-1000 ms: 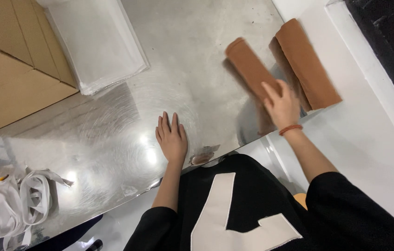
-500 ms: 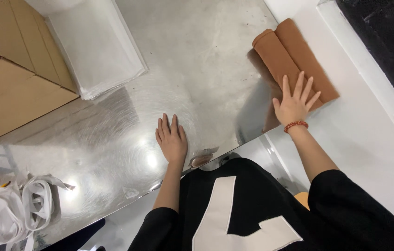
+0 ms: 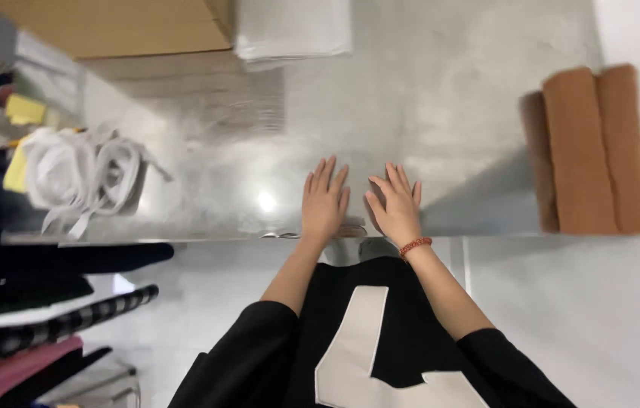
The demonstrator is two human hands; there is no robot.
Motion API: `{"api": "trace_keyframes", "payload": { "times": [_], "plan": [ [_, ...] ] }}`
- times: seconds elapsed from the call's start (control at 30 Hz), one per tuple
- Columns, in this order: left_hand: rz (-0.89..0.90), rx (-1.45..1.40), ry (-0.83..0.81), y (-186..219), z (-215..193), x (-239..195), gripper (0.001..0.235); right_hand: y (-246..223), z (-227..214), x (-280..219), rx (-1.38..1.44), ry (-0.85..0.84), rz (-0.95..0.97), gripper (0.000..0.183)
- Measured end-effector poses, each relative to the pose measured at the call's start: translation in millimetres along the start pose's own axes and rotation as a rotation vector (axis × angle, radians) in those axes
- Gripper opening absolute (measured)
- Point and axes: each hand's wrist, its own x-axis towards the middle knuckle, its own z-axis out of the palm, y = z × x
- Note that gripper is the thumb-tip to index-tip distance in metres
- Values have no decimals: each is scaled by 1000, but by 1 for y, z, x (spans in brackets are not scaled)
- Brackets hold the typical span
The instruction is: The person folds several pieces of clothing on a metal table. They fold a brown garment, a pink garment, an orange garment, and a black garment, placing each folded item on the table.
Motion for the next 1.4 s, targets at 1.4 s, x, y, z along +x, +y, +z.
{"api": "trace_keyframes", "payload": {
  "times": [1.4],
  "plan": [
    [-783, -779, 1637, -300, -529, -317, 28, -791, 214, -82, 723, -626, -1337, 16]
  ]
}}
